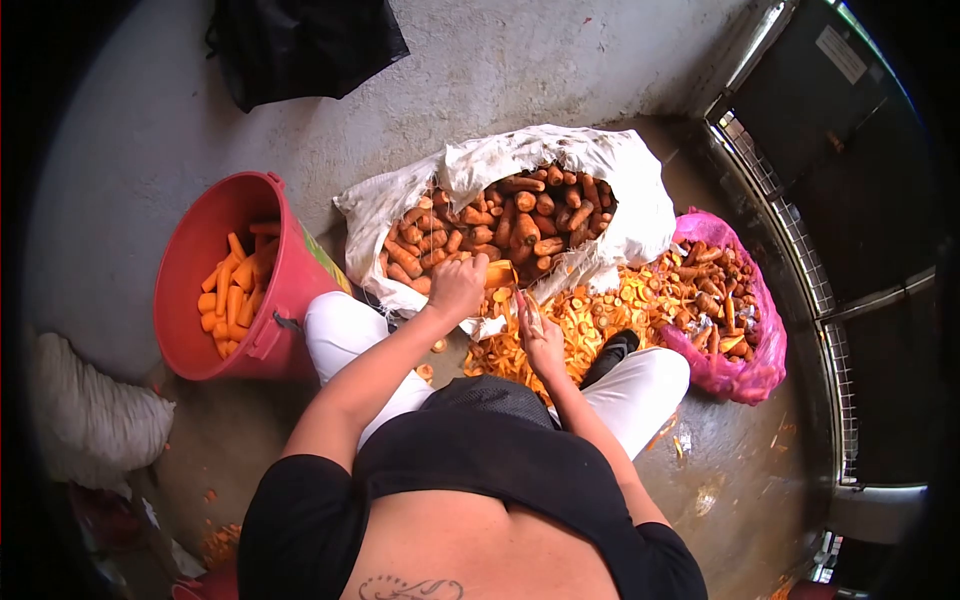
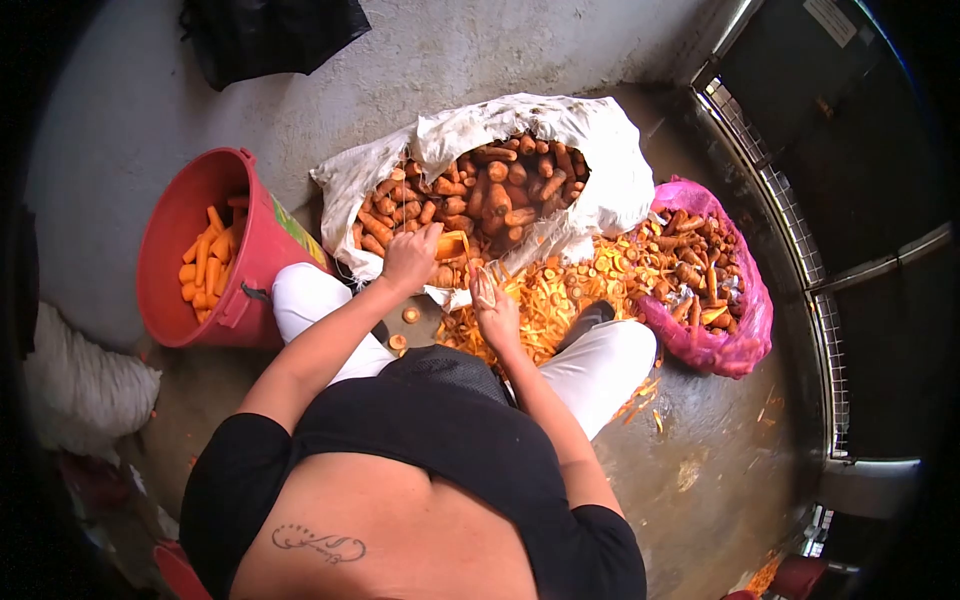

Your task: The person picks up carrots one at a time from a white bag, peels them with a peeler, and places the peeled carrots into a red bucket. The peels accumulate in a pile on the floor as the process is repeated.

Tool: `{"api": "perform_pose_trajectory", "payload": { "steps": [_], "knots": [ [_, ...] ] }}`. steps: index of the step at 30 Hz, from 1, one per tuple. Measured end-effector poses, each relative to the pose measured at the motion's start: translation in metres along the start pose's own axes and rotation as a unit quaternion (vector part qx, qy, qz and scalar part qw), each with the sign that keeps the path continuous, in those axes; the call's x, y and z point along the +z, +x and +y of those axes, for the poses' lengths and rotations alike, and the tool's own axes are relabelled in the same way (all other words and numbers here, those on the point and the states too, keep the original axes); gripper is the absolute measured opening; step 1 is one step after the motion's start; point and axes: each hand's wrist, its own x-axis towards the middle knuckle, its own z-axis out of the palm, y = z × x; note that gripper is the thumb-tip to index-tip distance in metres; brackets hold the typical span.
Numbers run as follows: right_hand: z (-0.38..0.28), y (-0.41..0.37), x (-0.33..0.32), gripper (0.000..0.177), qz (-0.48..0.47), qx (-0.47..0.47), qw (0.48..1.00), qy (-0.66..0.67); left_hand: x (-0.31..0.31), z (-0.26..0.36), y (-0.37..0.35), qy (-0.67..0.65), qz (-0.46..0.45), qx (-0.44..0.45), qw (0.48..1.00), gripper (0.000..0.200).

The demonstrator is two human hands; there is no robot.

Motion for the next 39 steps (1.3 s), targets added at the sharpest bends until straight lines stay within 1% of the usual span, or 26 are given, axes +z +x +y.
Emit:
{"api": "perform_pose_trajectory", "payload": {
  "steps": [1,4,7,10,13,16,19,22,25,28,30,31,34,37,39],
  "knots": [
    [0.003,0.001,0.001,0.033,0.005,-0.007,1.000,0.003,-0.001,0.000,0.000,0.001,0.004,0.004,1.000,0.036],
    [0.005,0.001,0.005,0.035,0.021,-0.037,0.999,0.005,-0.005,0.001,-0.001,-0.017,0.051,0.026,0.998,0.018],
    [-0.006,-0.001,0.004,0.035,0.034,-0.052,0.998,-0.014,-0.009,0.002,0.000,-0.013,0.068,0.031,0.997,0.017],
    [-0.002,0.001,0.006,0.038,0.048,-0.054,0.996,-0.049,-0.009,0.001,0.000,0.003,0.081,0.042,0.996,0.017],
    [0.005,0.002,0.007,0.042,0.035,-0.025,0.997,-0.061,-0.010,0.002,-0.001,0.002,0.091,0.037,0.995,0.018],
    [0.009,0.005,0.008,0.046,0.040,-0.016,0.993,-0.111,-0.008,0.013,-0.005,-0.049,0.021,-0.056,0.997,0.020],
    [0.000,0.002,0.006,0.047,0.034,0.014,0.993,-0.114,-0.007,0.008,-0.005,-0.028,0.055,-0.003,0.998,0.022],
    [-0.004,0.002,0.002,0.040,0.008,0.040,0.991,-0.125,-0.009,0.009,-0.003,-0.033,0.045,-0.015,0.998,0.023],
    [0.002,0.004,0.001,0.038,-0.001,0.033,0.992,-0.119,-0.017,0.017,-0.002,-0.047,-0.041,-0.079,0.995,0.023],
    [-0.007,0.000,-0.001,0.036,0.007,0.031,0.992,-0.124,-0.010,0.009,-0.004,-0.019,0.041,-0.003,0.999,0.027],
    [-0.011,-0.001,-0.002,0.035,0.017,0.023,0.990,-0.137,-0.009,0.011,-0.004,-0.042,-0.024,-0.058,0.997,0.028],
    [-0.010,0.000,-0.004,0.037,0.005,0.038,0.989,-0.145,-0.011,0.014,-0.003,-0.051,-0.056,-0.088,0.993,0.028],
    [-0.010,0.001,-0.005,0.050,0.006,0.037,0.991,-0.130,-0.012,0.017,-0.003,-0.051,-0.072,-0.104,0.991,0.024],
    [-0.009,-0.002,-0.007,0.049,0.001,0.070,0.987,-0.144,-0.014,0.021,0.003,-0.048,-0.143,-0.151,0.977,0.026],
    [-0.012,-0.002,-0.010,0.049,-0.009,0.080,0.983,-0.165,-0.015,0.021,0.004,-0.093,-0.169,-0.161,0.968,0.030]
  ]
}}
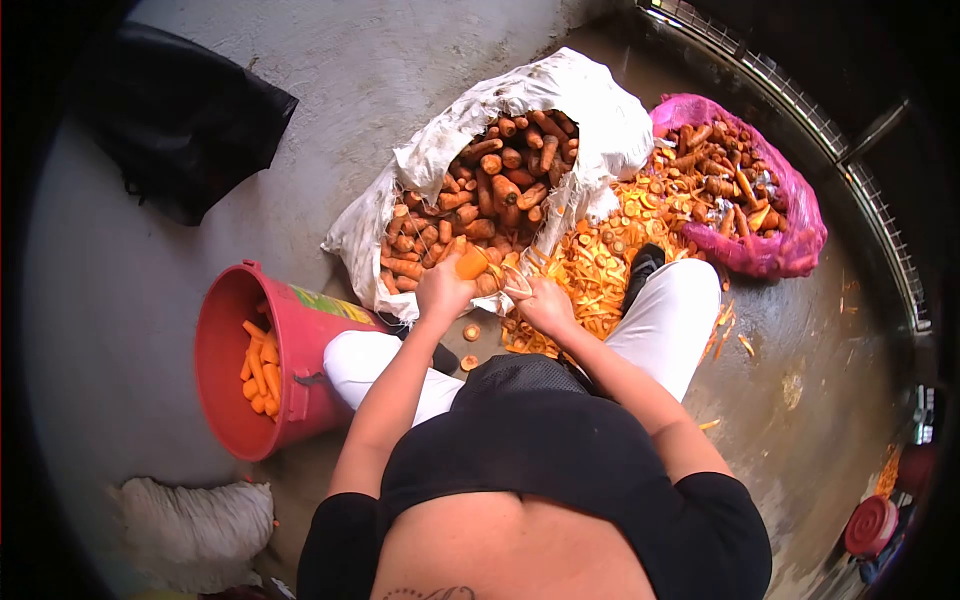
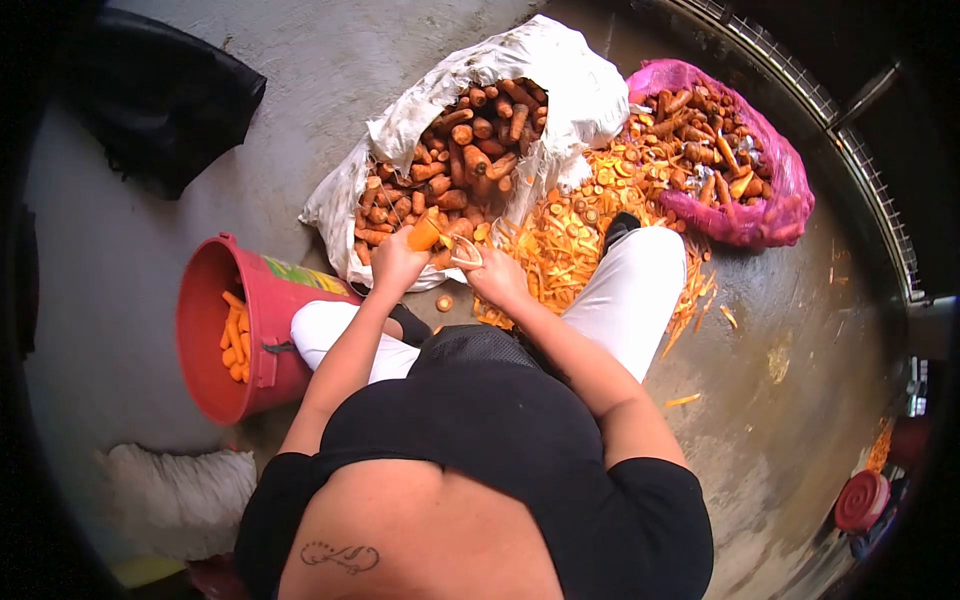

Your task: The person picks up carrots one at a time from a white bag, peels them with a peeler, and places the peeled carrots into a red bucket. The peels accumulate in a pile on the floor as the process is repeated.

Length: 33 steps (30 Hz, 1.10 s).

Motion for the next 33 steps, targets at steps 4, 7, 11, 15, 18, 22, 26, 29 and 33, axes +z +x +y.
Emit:
{"api": "perform_pose_trajectory", "payload": {
  "steps": [4,7,11,15,18,22,26,29,33],
  "knots": [
    [0.001,-0.006,-0.003,0.049,-0.009,0.004,1.000,0.016,0.000,-0.008,0.007,-0.096,-0.066,0.008,0.993,0.034],
    [0.002,-0.005,-0.007,0.050,-0.025,0.011,1.000,0.011,0.004,-0.016,0.012,-0.149,-0.108,0.017,0.983,0.032],
    [0.002,-0.004,-0.011,0.051,-0.044,0.021,0.999,-0.007,0.004,-0.017,0.014,-0.260,-0.175,-0.003,0.950,0.028],
    [0.006,-0.005,-0.015,0.059,-0.040,0.019,0.999,-0.024,-0.013,-0.005,0.011,-0.406,-0.277,-0.074,0.868,0.017],
    [0.035,0.011,-0.006,0.060,-0.113,0.124,0.981,-0.097,-0.043,0.007,0.009,-0.524,-0.375,-0.081,0.760,0.015],
    [0.058,0.024,-0.015,0.049,-0.032,0.183,0.981,-0.065,-0.062,0.016,0.015,-0.418,-0.351,0.014,0.838,0.031],
    [0.046,0.014,-0.046,0.054,-0.031,0.158,0.976,-0.144,-0.058,0.016,0.008,-0.347,-0.247,0.099,0.899,0.045],
    [0.047,0.019,-0.057,0.058,-0.041,0.114,0.988,0.096,-0.044,0.012,0.010,-0.352,-0.149,0.117,0.917,0.049],
    [0.061,0.035,-0.049,0.053,-0.060,0.126,0.854,0.501,-0.053,0.023,0.004,-0.139,-0.045,0.103,0.984,0.041]
  ]
}}
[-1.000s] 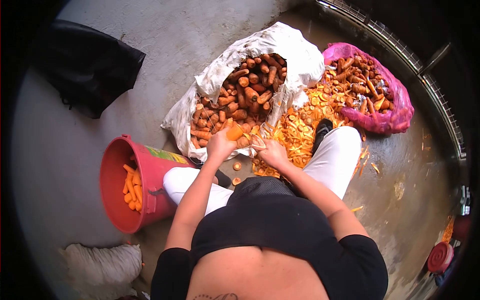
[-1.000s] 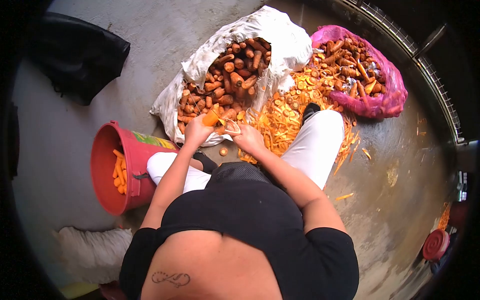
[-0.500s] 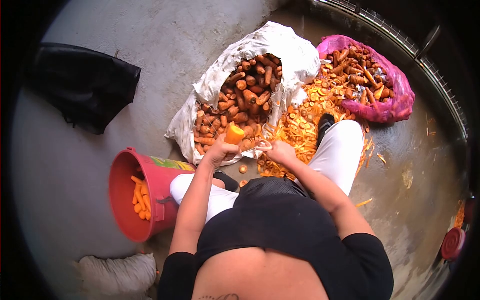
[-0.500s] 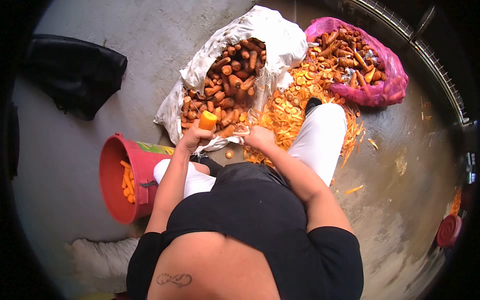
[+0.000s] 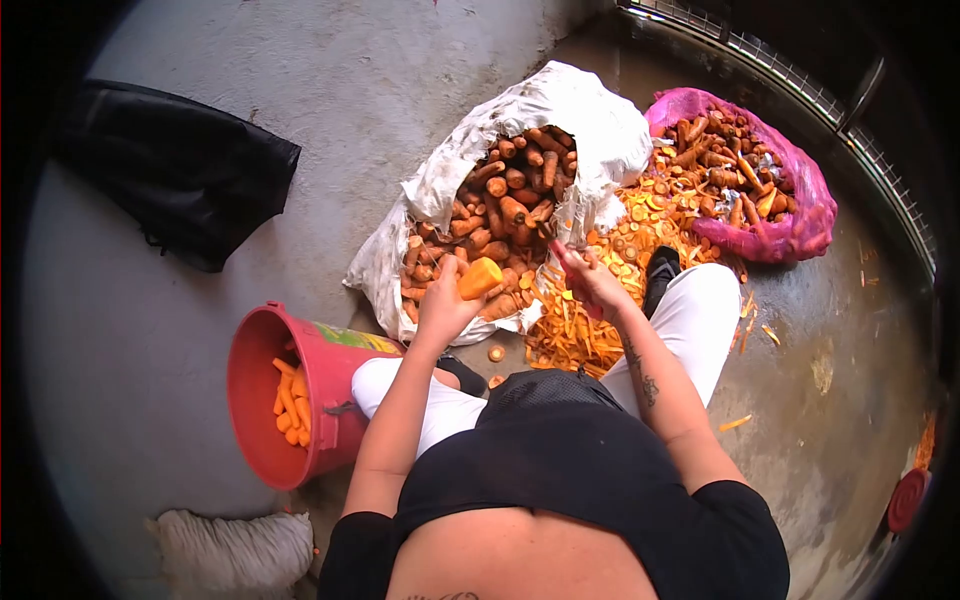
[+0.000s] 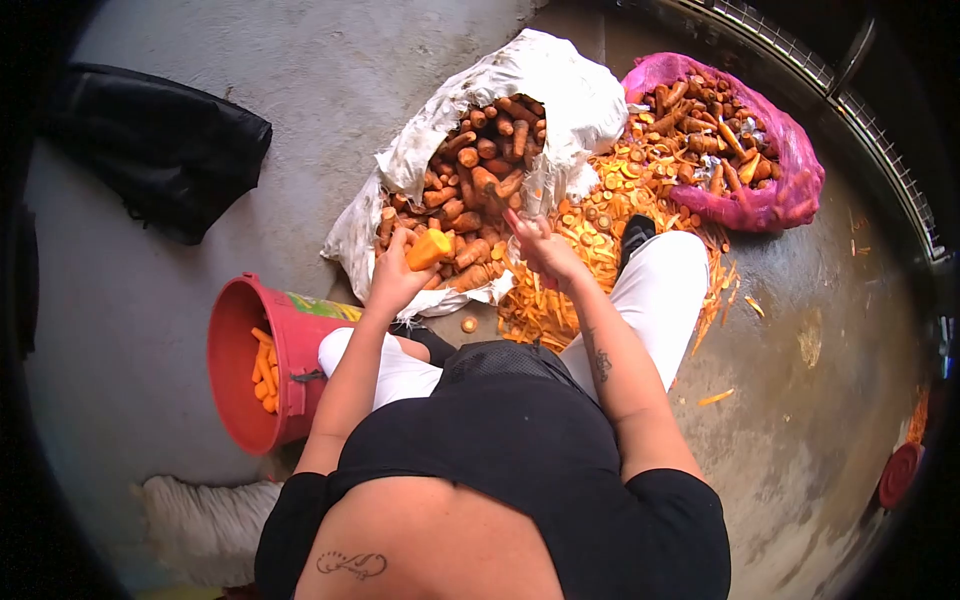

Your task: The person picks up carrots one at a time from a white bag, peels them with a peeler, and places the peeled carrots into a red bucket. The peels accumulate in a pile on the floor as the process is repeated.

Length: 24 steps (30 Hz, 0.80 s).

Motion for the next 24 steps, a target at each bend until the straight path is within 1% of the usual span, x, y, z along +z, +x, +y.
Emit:
{"api": "perform_pose_trajectory", "payload": {
  "steps": [1,2,3,4,5,6,7,8,9,10,11,12,13,15,16,18,20,21,24],
  "knots": [
    [0.003,0.004,-0.003,0.049,0.014,0.008,0.999,-0.052,0.003,0.000,0.000,0.025,0.037,0.015,0.999,0.043],
    [0.007,0.008,-0.005,0.045,0.027,0.016,0.994,-0.102,0.004,0.001,0.000,0.042,0.037,-0.002,0.998,0.043],
    [0.010,0.008,0.011,0.055,0.068,-0.025,0.985,0.156,0.003,0.003,0.002,0.060,0.039,-0.018,0.997,0.044],
    [0.007,0.002,0.009,0.049,-0.010,0.043,0.965,0.258,0.003,0.005,0.003,0.077,0.041,-0.036,0.996,0.045],
    [0.008,-0.003,0.013,0.041,0.024,0.031,0.991,0.131,0.003,0.008,0.003,0.093,0.032,-0.063,0.993,0.046],
    [-0.002,-0.012,0.024,0.038,0.051,-0.025,0.996,-0.066,0.005,0.009,0.003,0.083,0.041,-0.053,0.994,0.046],
    [-0.011,-0.022,0.036,0.043,0.100,-0.067,0.957,-0.263,0.007,0.009,0.002,0.074,0.049,-0.043,0.995,0.046],
    [0.023,-0.010,0.027,0.048,0.109,-0.258,0.896,-0.344,0.008,0.009,0.001,0.066,0.057,-0.031,0.996,0.046],
    [0.026,-0.010,0.032,0.045,0.079,-0.175,0.943,-0.270,0.013,0.002,0.002,0.050,0.062,-0.019,0.997,0.043],
    [0.026,-0.010,0.039,0.043,0.048,-0.091,0.976,-0.193,0.019,-0.009,0.006,-0.020,0.037,-0.014,0.999,0.040],
    [0.027,-0.011,0.040,0.041,0.037,-0.099,0.963,-0.250,0.026,-0.020,0.010,-0.091,0.012,-0.010,0.996,0.037],
    [0.029,-0.011,0.041,0.039,0.025,-0.105,0.946,-0.305,0.025,-0.018,0.012,-0.160,-0.014,-0.007,0.987,0.034],
    [0.040,-0.003,0.041,0.040,0.023,-0.151,0.920,-0.361,0.023,-0.017,0.011,-0.221,-0.059,-0.072,0.971,0.032],
    [0.044,0.004,0.044,0.048,0.036,-0.124,0.940,-0.317,0.015,-0.011,0.010,-0.333,-0.145,-0.203,0.909,0.027],
    [0.041,0.006,0.046,0.052,0.043,-0.110,0.949,-0.294,0.014,-0.008,0.009,-0.353,-0.151,-0.216,0.898,0.025],
    [0.028,-0.005,0.047,0.048,0.052,-0.074,0.948,-0.305,0.015,-0.004,0.006,-0.392,-0.162,-0.241,0.873,0.021],
    [0.041,0.005,0.042,0.046,0.067,-0.155,0.944,-0.285,0.013,-0.003,0.007,-0.417,-0.180,-0.250,0.855,0.019],
    [0.034,-0.001,0.041,0.043,0.074,-0.157,0.929,-0.326,0.013,-0.003,0.008,-0.430,-0.188,-0.254,0.846,0.018],
    [0.013,-0.027,0.047,0.040,0.063,-0.235,0.897,-0.370,0.018,-0.009,0.010,-0.381,-0.182,-0.226,0.878,0.014]
  ]
}}
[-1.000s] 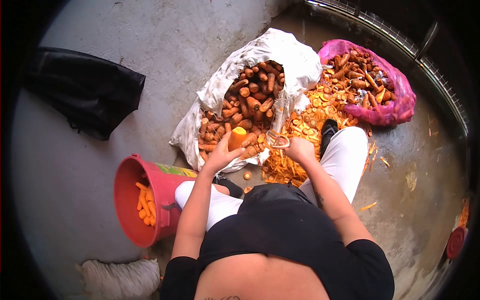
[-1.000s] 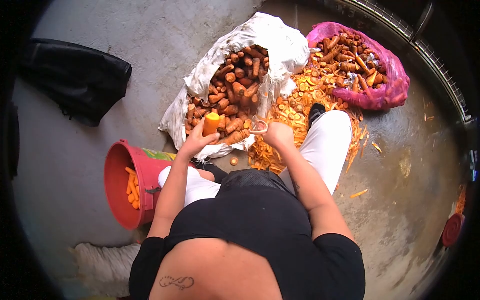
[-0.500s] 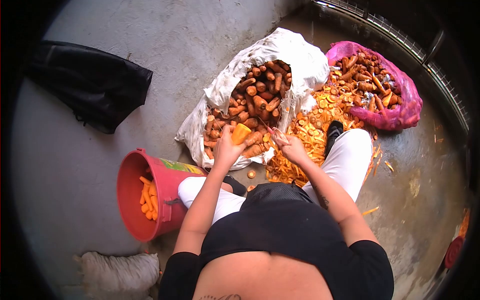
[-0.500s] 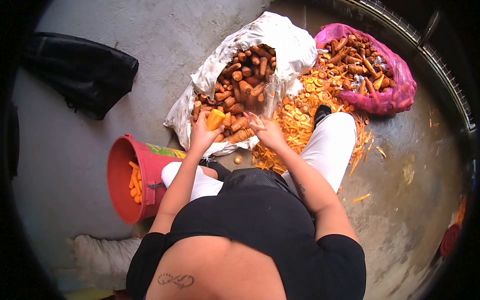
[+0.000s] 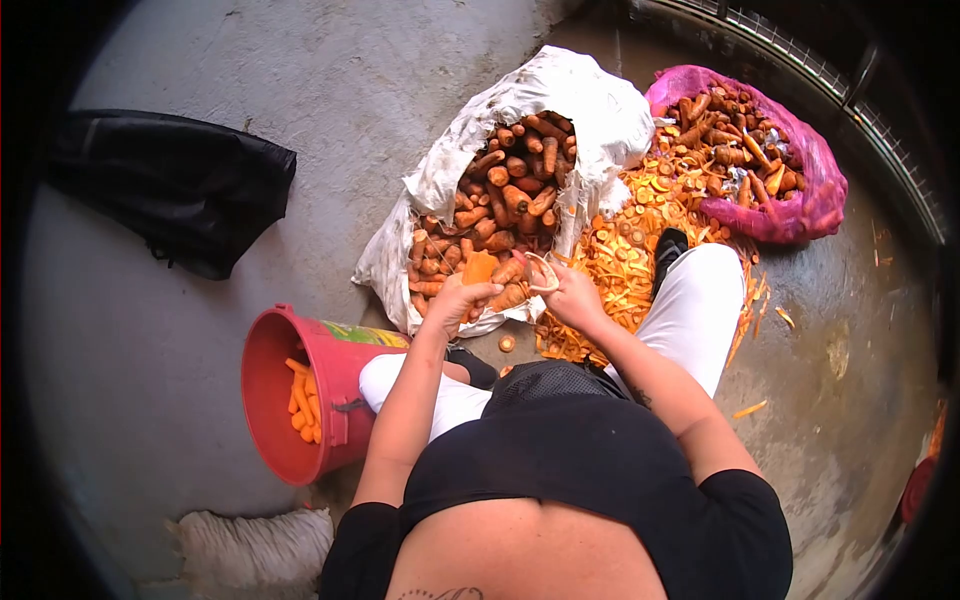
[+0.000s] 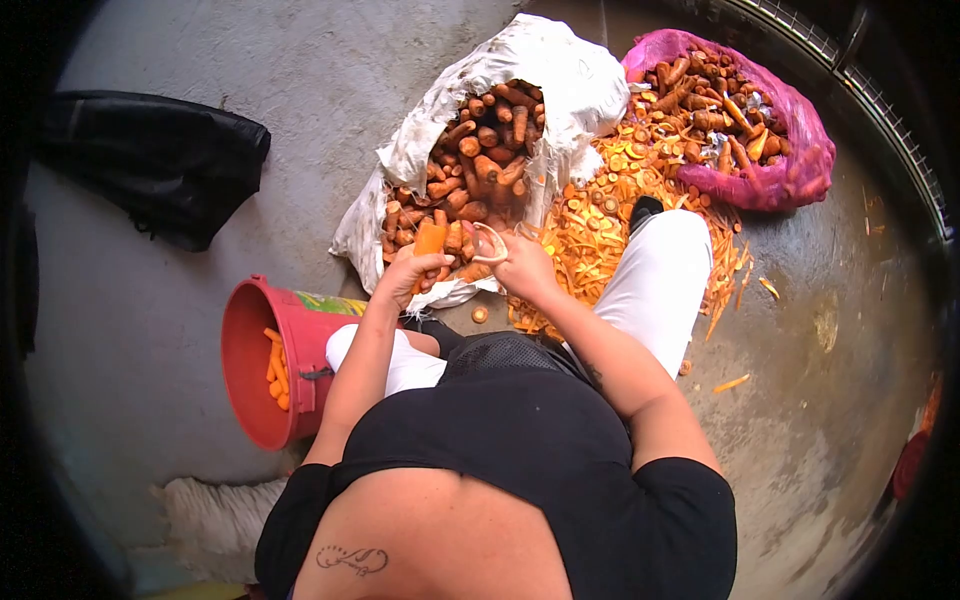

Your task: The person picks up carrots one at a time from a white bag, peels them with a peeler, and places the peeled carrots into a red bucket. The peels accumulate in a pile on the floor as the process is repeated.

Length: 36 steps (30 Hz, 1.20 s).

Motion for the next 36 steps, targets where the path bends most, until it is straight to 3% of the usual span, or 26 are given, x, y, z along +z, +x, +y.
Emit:
{"api": "perform_pose_trajectory", "payload": {
  "steps": [3,7,10,12,13,15,18,19,22,25,28,29,36],
  "knots": [
    [-0.018,-0.008,-0.007,0.034,0.042,-0.056,0.994,-0.079,0.001,-0.003,0.004,0.043,0.013,0.024,0.999,0.011],
    [-0.009,-0.006,-0.002,0.027,0.104,-0.216,0.954,-0.179,0.000,-0.006,0.008,0.038,0.028,-0.013,0.999,0.009],
    [-0.005,-0.004,-0.001,0.027,0.104,-0.229,0.946,-0.206,0.000,-0.006,0.008,0.038,0.028,-0.043,0.998,0.012],
    [-0.003,-0.003,-0.002,0.028,0.092,-0.222,0.944,-0.227,-0.003,-0.008,0.010,0.062,0.018,-0.043,0.997,0.017],
    [-0.004,-0.002,-0.002,0.029,0.085,-0.218,0.943,-0.238,-0.005,-0.017,0.016,0.086,0.041,0.018,0.995,0.020],
    [-0.008,-0.002,-0.001,0.031,0.071,-0.119,0.974,-0.181,-0.007,-0.033,0.025,0.133,0.089,0.139,0.977,0.027],
    [-0.001,0.005,0.003,0.035,0.023,0.024,0.999,-0.037,-0.007,-0.035,0.021,0.337,0.255,0.228,0.877,0.033],
    [0.000,0.008,0.003,0.037,0.002,0.071,0.997,0.022,0.002,-0.019,0.008,0.369,0.280,0.194,0.865,0.030],
    [-0.005,0.002,-0.003,0.039,-0.021,0.031,0.999,-0.019,0.006,-0.015,0.000,0.445,0.325,0.202,0.810,0.028],
    [-0.021,-0.009,0.002,0.042,-0.022,0.016,0.999,-0.038,0.014,-0.015,-0.005,0.460,0.321,0.197,0.804,0.029],
    [-0.017,-0.012,0.016,0.044,-0.028,-0.006,0.999,-0.023,0.016,-0.030,0.006,0.448,0.326,0.293,0.779,0.030],
    [-0.015,-0.012,0.017,0.043,-0.020,-0.014,0.999,-0.036,0.015,-0.035,0.009,0.428,0.307,0.268,0.807,0.032],
    [-0.014,-0.014,0.016,0.044,-0.024,-0.048,0.997,-0.054,0.017,-0.044,0.012,0.370,0.336,0.297,0.814,0.028]
  ]
}}
